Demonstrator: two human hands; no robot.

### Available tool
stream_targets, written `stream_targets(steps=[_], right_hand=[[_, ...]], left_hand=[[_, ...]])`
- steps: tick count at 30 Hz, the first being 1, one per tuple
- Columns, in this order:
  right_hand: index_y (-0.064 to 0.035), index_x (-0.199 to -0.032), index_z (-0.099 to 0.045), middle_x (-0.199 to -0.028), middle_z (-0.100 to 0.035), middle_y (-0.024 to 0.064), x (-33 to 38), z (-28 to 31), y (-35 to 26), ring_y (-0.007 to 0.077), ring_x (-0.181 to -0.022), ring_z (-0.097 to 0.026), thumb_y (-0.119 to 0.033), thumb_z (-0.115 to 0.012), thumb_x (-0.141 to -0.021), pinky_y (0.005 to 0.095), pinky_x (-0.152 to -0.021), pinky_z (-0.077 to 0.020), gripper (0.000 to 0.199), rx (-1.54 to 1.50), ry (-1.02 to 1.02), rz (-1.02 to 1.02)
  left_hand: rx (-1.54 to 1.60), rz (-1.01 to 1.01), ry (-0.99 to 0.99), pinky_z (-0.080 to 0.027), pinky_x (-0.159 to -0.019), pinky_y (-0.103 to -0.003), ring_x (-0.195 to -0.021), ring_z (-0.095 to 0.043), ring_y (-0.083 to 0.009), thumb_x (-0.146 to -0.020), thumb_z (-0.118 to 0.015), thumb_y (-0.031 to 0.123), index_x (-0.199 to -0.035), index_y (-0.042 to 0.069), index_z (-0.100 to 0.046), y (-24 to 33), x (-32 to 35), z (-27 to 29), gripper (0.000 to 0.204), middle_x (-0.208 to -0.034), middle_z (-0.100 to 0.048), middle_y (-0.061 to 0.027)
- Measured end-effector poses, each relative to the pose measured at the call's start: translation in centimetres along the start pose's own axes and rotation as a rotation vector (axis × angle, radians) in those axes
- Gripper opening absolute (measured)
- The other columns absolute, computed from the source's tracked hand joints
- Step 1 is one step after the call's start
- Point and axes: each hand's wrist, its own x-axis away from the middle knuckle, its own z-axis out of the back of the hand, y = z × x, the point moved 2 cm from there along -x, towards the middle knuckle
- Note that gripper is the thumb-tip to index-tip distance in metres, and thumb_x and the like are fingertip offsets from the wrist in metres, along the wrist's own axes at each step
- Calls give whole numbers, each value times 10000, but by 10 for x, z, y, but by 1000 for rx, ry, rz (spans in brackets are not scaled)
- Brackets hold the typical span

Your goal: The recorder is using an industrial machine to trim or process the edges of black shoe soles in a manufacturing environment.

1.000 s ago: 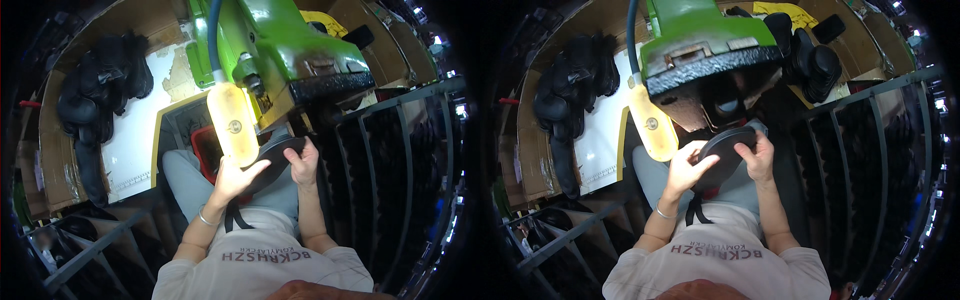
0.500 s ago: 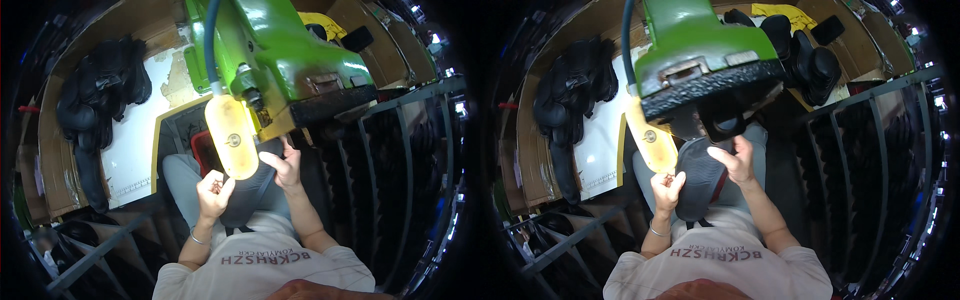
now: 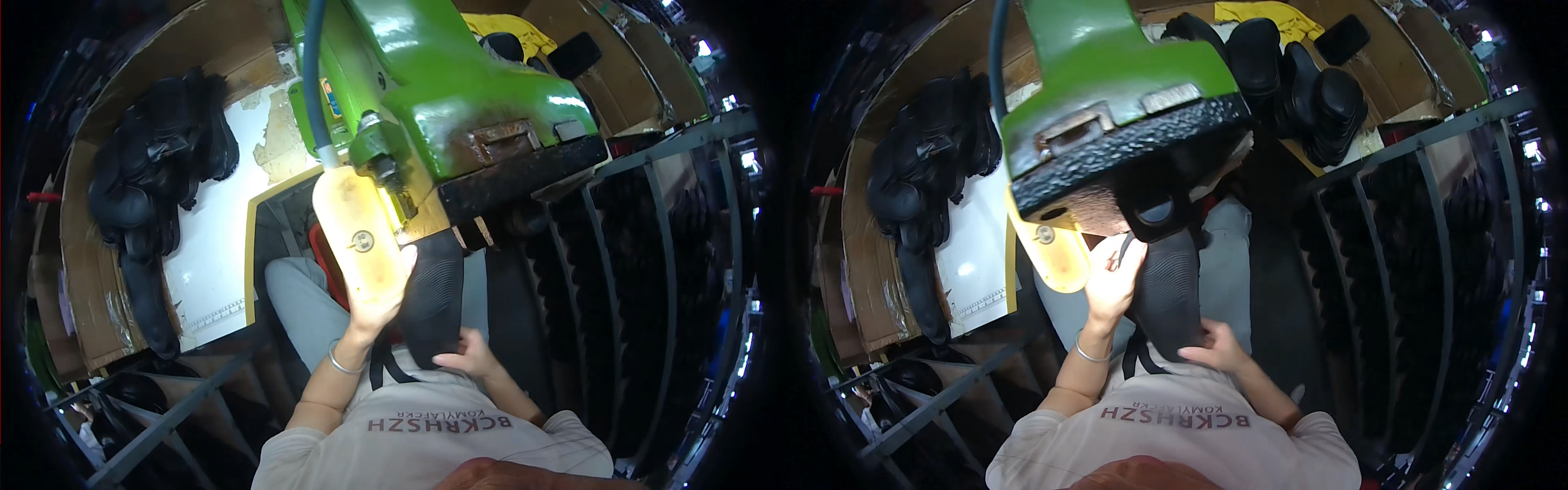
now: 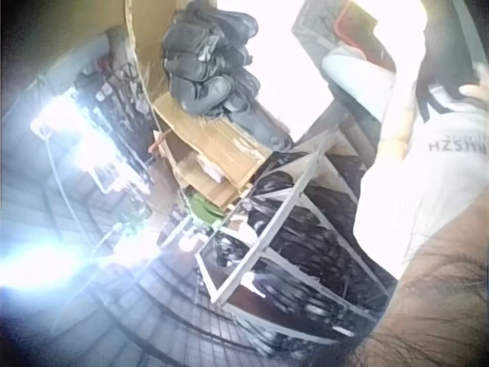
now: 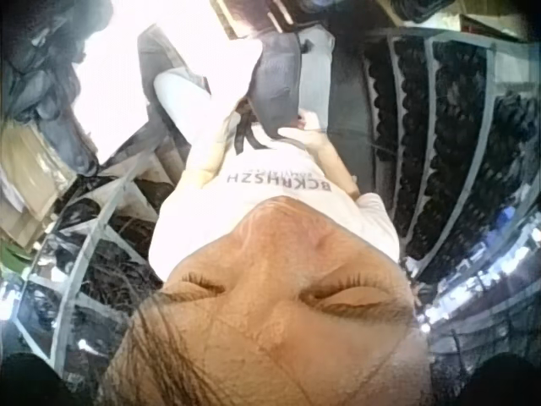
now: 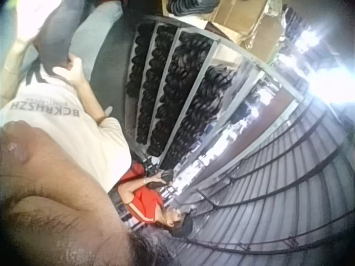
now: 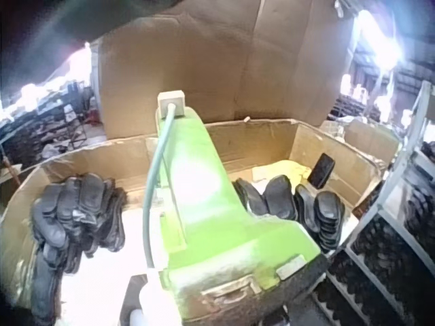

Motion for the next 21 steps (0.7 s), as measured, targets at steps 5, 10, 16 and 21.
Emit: stream_targets(steps=[5, 10, 16, 21], right_hand=[[55, -1032, -553, -988, -623, 73, 27, 45, -38, 139, -925, -588, 46, -712, -628, 265, -796, -474, 434, -126, 144, 229], [14, -961, -548, -936, -613, 59, 33, 81, -90, 119, -839, -587, -53, -678, -647, 233, -763, -459, 347, -86, 360, 429], [36, -1025, -540, -933, -613, 78, -21, 80, -166, 122, -825, -599, -41, -594, -776, 229, -766, -471, 266, -37, 395, 587], [18, -1026, -545, -914, -614, 57, -78, 68, -187, 99, -776, -592, -32, -584, -828, 218, -717, -473, 208, -74, 201, 650]], left_hand=[[96, 72, 96, -439, -614, -157, -672, -537, -36, -823, -617, -65, -1044, -41, -546, -2, 11, 4, 233, -729, -537, 13], [85, 178, -127, -459, -584, -166, -604, -551, -73, -847, -581, -42, -1067, -48, -511, 3, 9, 0, 231, -739, -592, -32], [359, 311, -151, -486, -715, -217, -766, -594, -94, -843, -592, -22, -1042, -29, -516, 22, -2, -3, 213, -881, -619, -62], [201, 149, -306, -477, -778, -248, -843, -577, -99, -814, -619, -38, -1021, -13, -543, 21, -20, 34, 222, -908, -610, -36]])
